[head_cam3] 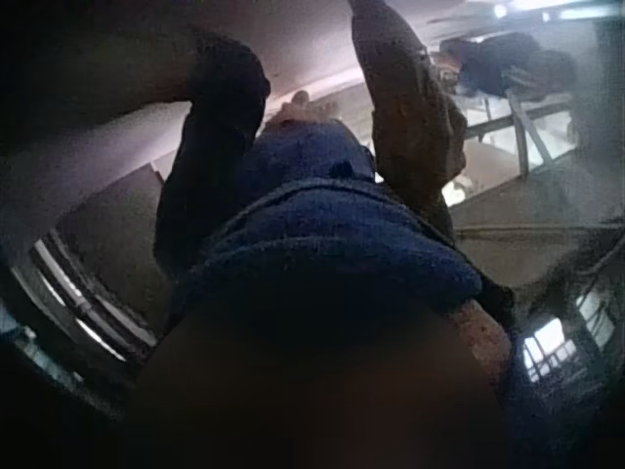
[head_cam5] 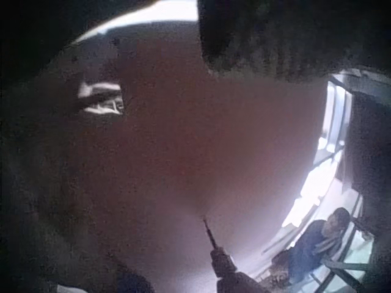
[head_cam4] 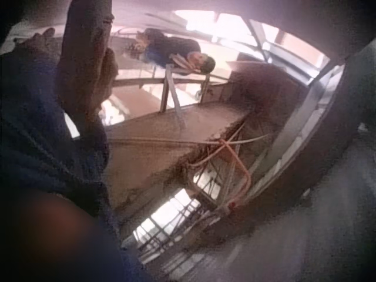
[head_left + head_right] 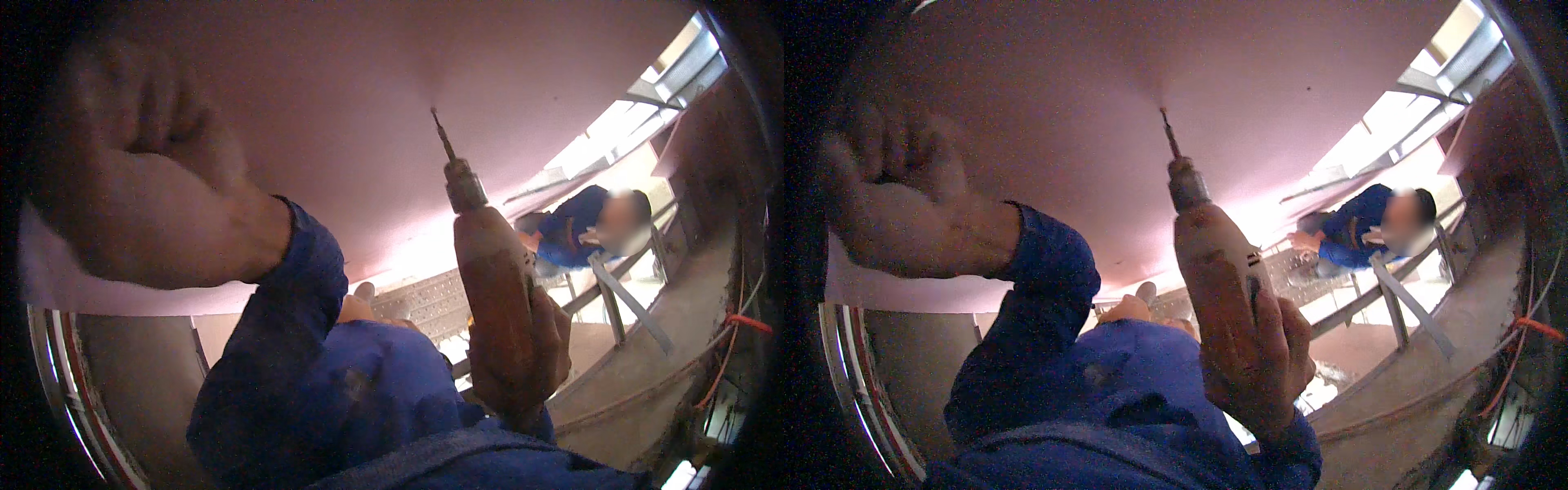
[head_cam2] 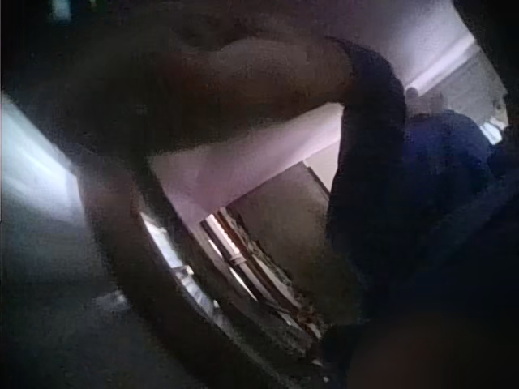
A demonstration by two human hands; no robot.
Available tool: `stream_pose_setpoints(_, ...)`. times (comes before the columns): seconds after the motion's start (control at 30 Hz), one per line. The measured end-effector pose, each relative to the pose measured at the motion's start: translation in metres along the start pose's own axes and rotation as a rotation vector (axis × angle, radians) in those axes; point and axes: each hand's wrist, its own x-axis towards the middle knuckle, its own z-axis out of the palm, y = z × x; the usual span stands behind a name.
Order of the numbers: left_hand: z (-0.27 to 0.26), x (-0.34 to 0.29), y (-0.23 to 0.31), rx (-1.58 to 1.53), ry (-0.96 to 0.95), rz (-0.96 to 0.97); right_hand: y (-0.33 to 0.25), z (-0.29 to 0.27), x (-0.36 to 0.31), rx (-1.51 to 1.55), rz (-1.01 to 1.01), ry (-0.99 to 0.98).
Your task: The person uses a power drill to drive screws into a pink ceiling panel. They repeatedly position the drill, drive the screw, and move to the next location.
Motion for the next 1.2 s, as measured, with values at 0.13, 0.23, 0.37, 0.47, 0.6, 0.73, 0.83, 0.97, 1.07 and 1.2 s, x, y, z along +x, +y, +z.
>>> stream_pose_setpoints(0.13,-0.016,0.009,-0.007,-0.041,-0.069,0.014,0.001,-0.002,0.004,-0.056,-0.070,-0.033)
stream_pose_setpoints(0.23,-0.019,0.008,-0.014,-0.064,-0.077,0.017,-0.004,-0.007,0.004,-0.054,0.008,-0.077)
stream_pose_setpoints(0.37,-0.026,0.010,-0.020,-0.086,-0.096,0.015,-0.007,-0.007,0.008,-0.119,-0.070,-0.103)
stream_pose_setpoints(0.47,-0.031,0.009,-0.021,-0.102,-0.109,0.014,-0.008,-0.011,0.013,-0.212,-0.216,-0.131)
stream_pose_setpoints(0.6,-0.033,0.004,-0.027,-0.121,-0.117,0.011,-0.010,-0.011,0.014,-0.220,-0.215,-0.123)
stream_pose_setpoints(0.73,-0.031,-0.001,-0.033,-0.133,-0.115,0.014,-0.009,-0.010,0.014,-0.240,-0.233,-0.108)
stream_pose_setpoints(0.83,-0.031,-0.002,-0.032,-0.133,-0.116,0.018,-0.008,-0.010,0.014,-0.232,-0.244,-0.109)
stream_pose_setpoints(0.97,-0.031,-0.003,-0.032,-0.131,-0.112,0.018,-0.008,-0.011,0.015,-0.218,-0.228,-0.103)
stream_pose_setpoints(1.07,-0.030,-0.004,-0.033,-0.135,-0.109,0.025,-0.007,-0.012,0.017,-0.238,-0.249,-0.103)
stream_pose_setpoints(1.2,-0.030,-0.005,-0.033,-0.135,-0.106,0.028,-0.008,-0.014,0.017,-0.227,-0.232,-0.127)
